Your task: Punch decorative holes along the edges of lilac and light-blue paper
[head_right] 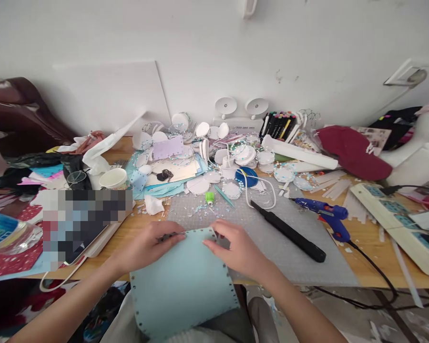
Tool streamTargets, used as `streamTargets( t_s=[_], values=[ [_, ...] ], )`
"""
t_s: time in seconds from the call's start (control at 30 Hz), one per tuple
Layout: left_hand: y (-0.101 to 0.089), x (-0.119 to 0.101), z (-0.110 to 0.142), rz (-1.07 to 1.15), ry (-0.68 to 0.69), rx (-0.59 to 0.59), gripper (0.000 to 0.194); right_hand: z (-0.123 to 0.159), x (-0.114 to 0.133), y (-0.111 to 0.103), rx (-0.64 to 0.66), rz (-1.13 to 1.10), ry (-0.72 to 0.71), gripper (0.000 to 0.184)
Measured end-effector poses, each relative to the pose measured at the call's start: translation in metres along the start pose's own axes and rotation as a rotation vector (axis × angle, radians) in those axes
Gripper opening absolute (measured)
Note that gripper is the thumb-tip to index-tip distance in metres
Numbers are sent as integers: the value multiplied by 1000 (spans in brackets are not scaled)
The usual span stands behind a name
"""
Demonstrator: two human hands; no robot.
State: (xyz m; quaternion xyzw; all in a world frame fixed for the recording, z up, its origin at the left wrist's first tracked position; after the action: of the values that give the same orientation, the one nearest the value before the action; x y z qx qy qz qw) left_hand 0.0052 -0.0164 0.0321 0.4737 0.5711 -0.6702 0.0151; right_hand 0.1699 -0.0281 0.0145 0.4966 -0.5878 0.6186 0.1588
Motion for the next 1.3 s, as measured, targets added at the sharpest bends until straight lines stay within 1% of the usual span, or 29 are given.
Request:
streamTargets(
  t_s=[0.07, 0.13, 0.2, 0.27, 0.33, 0.43, 0.47, 0.53, 0.6, 0.67, 0.7, 0.77, 0.8, 0.83, 0.87, 0.93, 0.97, 1.0, 1.03, 1.13, 1.23, 1.3],
  values=[
    [-5, 5, 1, 61, -87, -118, 20, 9, -11, -10, -37, 16, 87, 6],
    [-8, 14, 8, 144, -182, -230, 21, 13, -16, -21, -45, 6, 116, 6],
    [-7, 22, 18, 221, -256, -308, 22, 13, -15, -32, -66, 1, 116, 9],
    [-7, 27, 30, 261, -301, -350, 22, 11, -11, -38, -80, -11, 120, 8],
    [-11, 29, 42, 281, -328, -382, 22, 8, -4, -32, -22, -49, 132, 11],
    [-25, 31, 59, 294, -378, -456, 22, 4, 7, -13, 139, -97, 162, 7],
    [-30, 32, 64, 290, -394, -481, 22, 3, 10, -8, 176, -106, 168, 9],
    [-39, 34, 71, 278, -406, -500, 22, 3, 16, -3, 205, -116, 174, 13],
    [-42, 37, 72, 276, -396, -447, 23, 5, 17, -3, 187, -117, 173, 12],
    [-40, 41, 69, 263, -373, -326, 25, 10, 12, -6, 163, -90, 186, 13],
    [-37, 43, 66, 244, -360, -258, 25, 14, 8, -7, 173, -61, 201, 14],
    [-32, 46, 57, 179, -318, -145, 23, 22, -2, -6, 238, 34, 222, 15],
    [-28, 46, 51, 139, -288, -105, 22, 26, -6, -6, 259, 97, 219, 13],
    [-24, 45, 44, 101, -247, -72, 21, 27, -8, -8, 247, 165, 200, 8],
    [-20, 42, 36, 65, -194, -43, 20, 26, -8, -11, 198, 232, 168, 6],
    [-7, 31, 17, 2, -63, 36, 20, 21, -3, -18, 46, 332, 77, 24],
    [0, 24, 7, -30, 6, 80, 21, 17, 1, -19, -6, 358, 32, 32],
    [7, 18, -3, -59, 69, 116, 22, 13, 3, -17, -23, 370, -5, 36],
    [12, 12, -12, -89, 116, 149, 22, 8, 4, -11, -5, 374, -36, 34],
    [22, 5, -34, -177, 212, 190, 21, -5, -2, 8, 94, 363, -73, 8],
    [23, 10, -40, -199, 230, 192, 20, -10, -17, 15, 70, 321, -42, 14],
    [20, 18, -35, -225, 218, 174, 21, -9, -24, 15, 33, 279, -31, 11]
  ],
)
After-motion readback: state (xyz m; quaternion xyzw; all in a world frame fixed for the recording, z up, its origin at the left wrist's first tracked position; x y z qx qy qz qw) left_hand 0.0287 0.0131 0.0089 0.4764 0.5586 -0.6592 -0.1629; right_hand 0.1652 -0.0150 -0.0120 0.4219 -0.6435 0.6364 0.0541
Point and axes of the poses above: each hand's wrist, its own z-axis away from the middle knuckle, its own y-axis out of the palm, x = y × z, the point moved 7 cm from there along -z, towards the middle knuckle, and after that the axes turned 5 degrees about -z, right-handed, at the moved point
